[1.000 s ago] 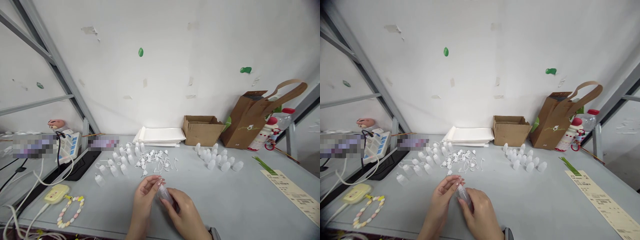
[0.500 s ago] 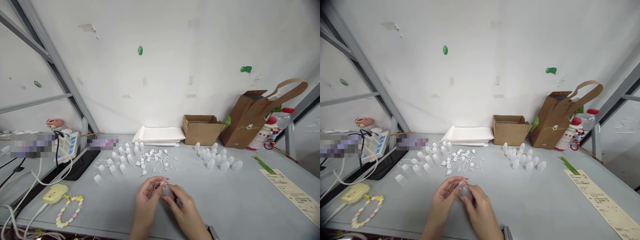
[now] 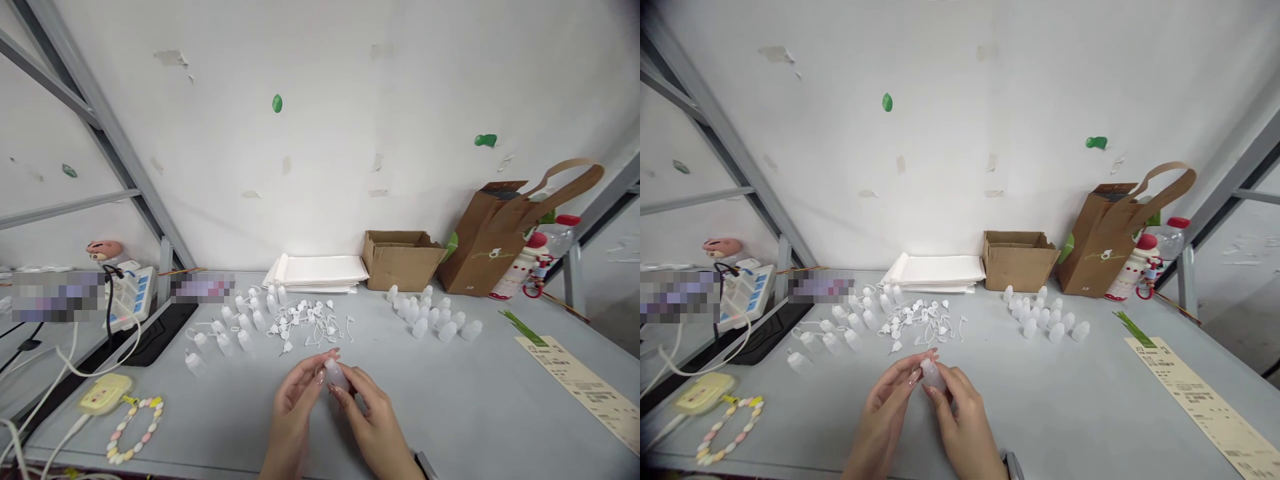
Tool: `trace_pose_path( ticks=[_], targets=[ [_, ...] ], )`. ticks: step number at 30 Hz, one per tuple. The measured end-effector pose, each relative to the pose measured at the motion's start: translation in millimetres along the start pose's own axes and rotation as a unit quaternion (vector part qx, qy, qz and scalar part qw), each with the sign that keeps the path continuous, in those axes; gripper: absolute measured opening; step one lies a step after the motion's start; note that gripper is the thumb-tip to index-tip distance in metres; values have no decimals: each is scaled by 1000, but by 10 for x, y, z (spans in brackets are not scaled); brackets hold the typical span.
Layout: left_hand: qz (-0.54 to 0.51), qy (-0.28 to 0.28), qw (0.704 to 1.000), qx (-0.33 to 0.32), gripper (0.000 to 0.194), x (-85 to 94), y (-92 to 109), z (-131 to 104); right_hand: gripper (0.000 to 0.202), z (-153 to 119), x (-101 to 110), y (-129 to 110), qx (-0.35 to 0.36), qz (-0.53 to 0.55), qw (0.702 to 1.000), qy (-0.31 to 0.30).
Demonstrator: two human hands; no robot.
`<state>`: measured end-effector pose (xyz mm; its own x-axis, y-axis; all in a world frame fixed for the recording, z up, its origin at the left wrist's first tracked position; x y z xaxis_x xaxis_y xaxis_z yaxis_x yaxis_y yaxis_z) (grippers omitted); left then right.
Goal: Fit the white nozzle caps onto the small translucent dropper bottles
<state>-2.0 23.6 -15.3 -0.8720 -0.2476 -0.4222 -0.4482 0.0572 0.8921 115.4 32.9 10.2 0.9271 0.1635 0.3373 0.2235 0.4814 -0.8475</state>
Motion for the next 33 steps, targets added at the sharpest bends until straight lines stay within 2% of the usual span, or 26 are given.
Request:
trace_pose_path(
  ticks=[12,24,33],
  targets=[
    [-7,37,999,5,30,94,-69,14,25,-3,48,-148,72,-58,995,29],
    [-83,35,996,24,29,4,-217,-8,26,-24,60,-119,95,-95,990,48],
    [-53,101,993,12,27,149,-149,11,27,-23,35,-125,107,-114,986,50]
  ],
)
Point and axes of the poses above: each hand's wrist, its own z-axis towards the middle knuckle, its own x-axis out of the back of the hand, y = z × x, the point moved 10 cm from there along z, towards the middle knuckle, and after that the axes turned 3 degrees about x, right-handed, at the moved point
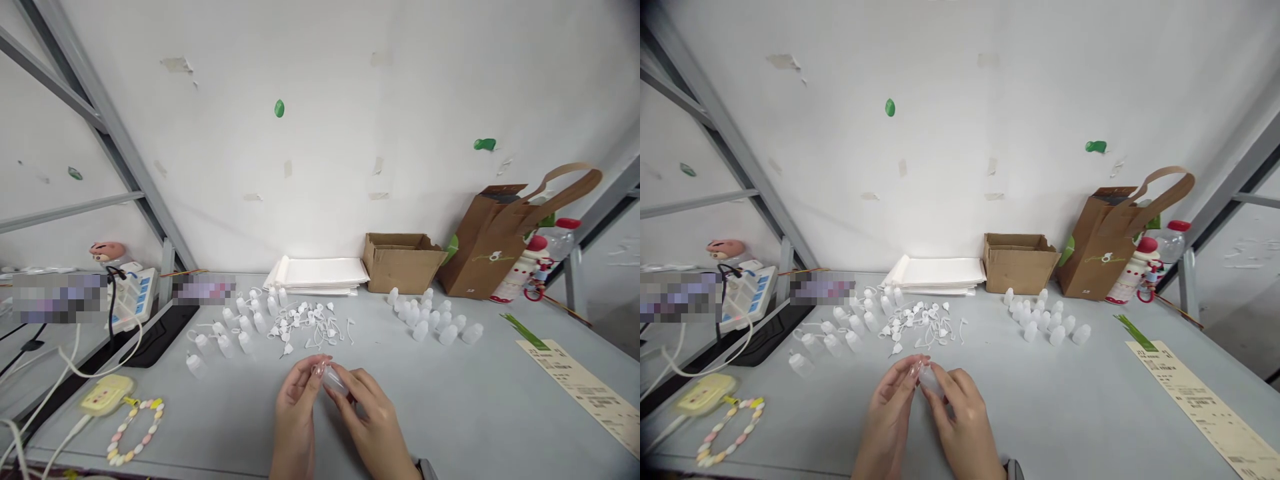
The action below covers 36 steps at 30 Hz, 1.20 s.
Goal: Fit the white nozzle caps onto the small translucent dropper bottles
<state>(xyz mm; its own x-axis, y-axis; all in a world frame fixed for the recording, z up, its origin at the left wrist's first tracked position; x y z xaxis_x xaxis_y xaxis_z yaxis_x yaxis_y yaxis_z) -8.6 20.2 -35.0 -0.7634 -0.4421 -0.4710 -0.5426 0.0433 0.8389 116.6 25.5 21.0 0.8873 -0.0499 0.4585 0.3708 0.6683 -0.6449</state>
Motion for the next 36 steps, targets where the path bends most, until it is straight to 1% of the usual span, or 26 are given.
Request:
trace_pose_path(
  ticks=[3,7,13,18,25,29,31,36],
  targets=[
    [-12,-5,1000,3,28,-35,13,-5,27,3,21,-20,10,-9,1000,10],
    [-30,-24,999,22,31,-91,-56,-21,26,-2,23,0,-6,-17,1000,8],
    [-62,-42,996,44,35,-109,-120,-36,25,5,48,-9,5,-26,999,20],
    [-88,-55,993,62,35,-138,-141,-56,25,20,43,-20,8,-27,999,19],
    [-96,-2,993,75,31,-93,-250,-88,26,-38,45,-41,42,-49,997,32],
    [-96,3,992,78,32,-88,-269,-80,27,-33,43,-62,60,-64,996,35],
    [-96,8,992,81,30,-78,-272,-73,27,-26,43,-97,73,-75,994,37],
    [-99,49,990,86,23,-3,-292,-59,28,-24,24,-212,114,-117,986,34]
  ],
)
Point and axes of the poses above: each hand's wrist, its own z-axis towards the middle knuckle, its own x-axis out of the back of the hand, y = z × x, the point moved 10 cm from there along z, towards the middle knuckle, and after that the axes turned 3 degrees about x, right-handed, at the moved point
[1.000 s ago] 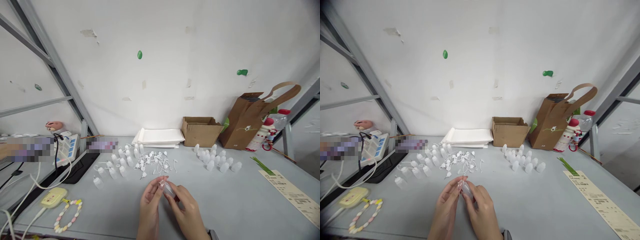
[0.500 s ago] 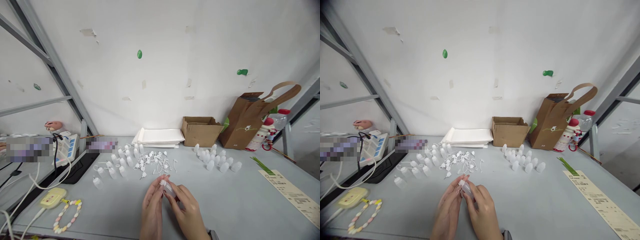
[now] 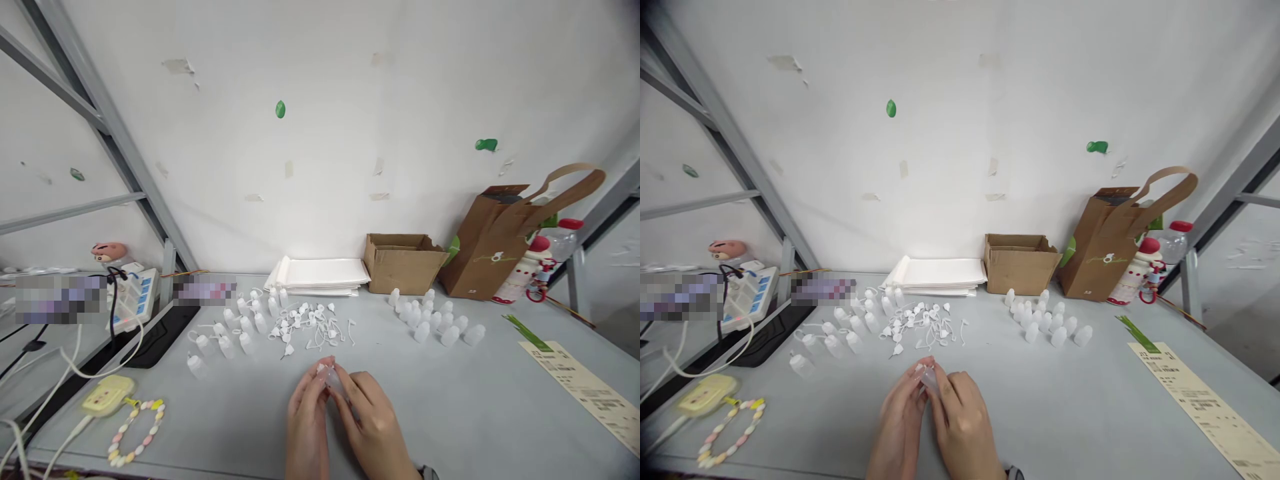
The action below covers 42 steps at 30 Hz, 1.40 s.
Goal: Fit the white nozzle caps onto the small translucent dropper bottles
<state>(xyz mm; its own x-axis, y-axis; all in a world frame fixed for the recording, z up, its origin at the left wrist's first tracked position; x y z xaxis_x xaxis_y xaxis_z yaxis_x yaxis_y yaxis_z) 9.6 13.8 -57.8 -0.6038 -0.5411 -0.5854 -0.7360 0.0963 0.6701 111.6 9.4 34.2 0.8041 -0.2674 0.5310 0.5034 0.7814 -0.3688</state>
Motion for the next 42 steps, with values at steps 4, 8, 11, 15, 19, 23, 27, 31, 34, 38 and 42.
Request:
trace_pose_path(
  ticks=[4,8,11,15,19,23,27,31,34,38,42],
  targets=[
    [0,8,1000,-1,23,15,-1,15,29,3,-16,-40,13,-18,1000,-8],
    [3,3,1000,5,25,-3,-3,8,28,3,-28,-50,14,-22,1000,-13],
    [9,-2,1000,0,25,-21,11,-8,28,1,-12,-52,15,-20,1000,-7],
    [35,-12,999,-13,27,-38,39,-13,28,-4,-4,-43,11,-18,1000,-7],
    [65,-29,997,-27,30,-52,61,-11,29,-6,17,-24,0,-4,1000,3],
    [80,-47,995,-34,32,-69,68,-22,28,-7,44,23,-24,31,999,15],
    [90,-68,993,-35,34,-98,64,-29,27,-10,47,72,-50,62,997,16],
    [96,-90,991,-35,35,-139,77,-30,26,-4,55,102,-70,80,994,20],
    [90,-105,990,-33,36,-172,87,-37,25,-3,57,125,-86,94,992,21],
    [79,-112,990,-14,33,-184,66,-47,25,-18,17,177,-119,111,987,1],
    [78,-113,990,-20,31,-181,96,-56,26,-19,-5,206,-140,132,981,-12]
  ],
)
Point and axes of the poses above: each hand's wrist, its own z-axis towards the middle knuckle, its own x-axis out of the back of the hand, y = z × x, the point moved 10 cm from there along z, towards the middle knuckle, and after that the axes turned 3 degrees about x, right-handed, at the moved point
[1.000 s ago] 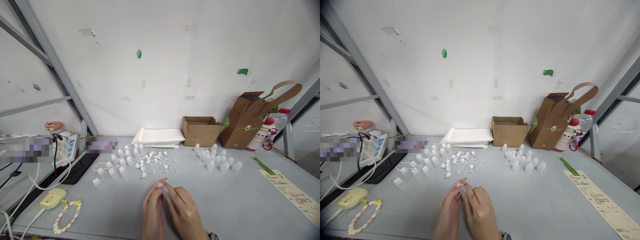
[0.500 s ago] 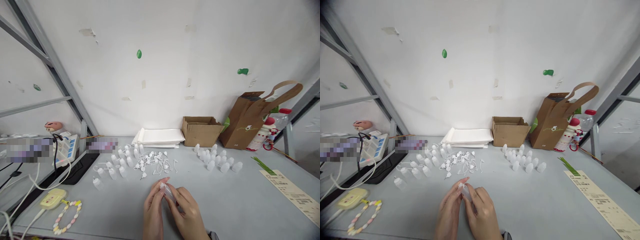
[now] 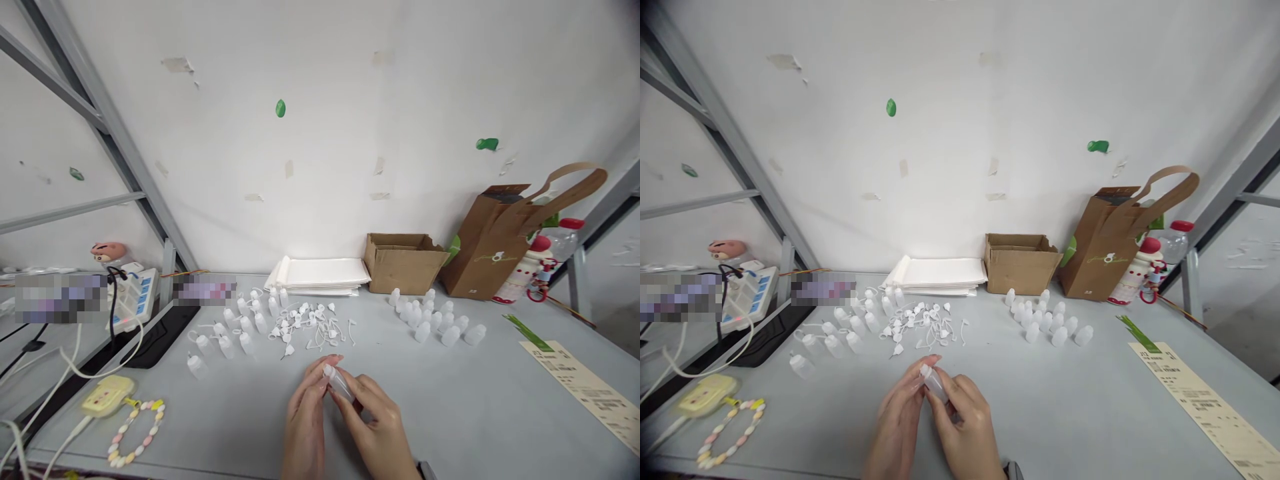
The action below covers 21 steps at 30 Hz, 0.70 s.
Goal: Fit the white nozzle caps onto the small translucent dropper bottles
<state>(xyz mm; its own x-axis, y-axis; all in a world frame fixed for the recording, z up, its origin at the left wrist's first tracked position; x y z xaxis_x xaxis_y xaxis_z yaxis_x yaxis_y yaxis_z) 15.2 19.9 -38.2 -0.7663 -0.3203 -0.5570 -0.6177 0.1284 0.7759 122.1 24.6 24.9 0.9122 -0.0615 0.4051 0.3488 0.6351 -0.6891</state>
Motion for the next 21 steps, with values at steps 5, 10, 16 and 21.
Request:
trace_pose_path(
  ticks=[5,10,16,21],
  targets=[
    [-7,-5,1000,-5,27,8,33,27,25,14,8,37,-31,21,999,-8],
    [-32,-15,999,6,23,22,-5,70,26,-11,-35,122,-81,45,995,-39],
    [-48,-19,999,15,21,16,-12,65,27,-9,-22,149,-103,70,992,-38],
    [-71,-24,997,27,22,2,-18,70,26,19,-3,145,-118,90,988,-37]
  ],
)
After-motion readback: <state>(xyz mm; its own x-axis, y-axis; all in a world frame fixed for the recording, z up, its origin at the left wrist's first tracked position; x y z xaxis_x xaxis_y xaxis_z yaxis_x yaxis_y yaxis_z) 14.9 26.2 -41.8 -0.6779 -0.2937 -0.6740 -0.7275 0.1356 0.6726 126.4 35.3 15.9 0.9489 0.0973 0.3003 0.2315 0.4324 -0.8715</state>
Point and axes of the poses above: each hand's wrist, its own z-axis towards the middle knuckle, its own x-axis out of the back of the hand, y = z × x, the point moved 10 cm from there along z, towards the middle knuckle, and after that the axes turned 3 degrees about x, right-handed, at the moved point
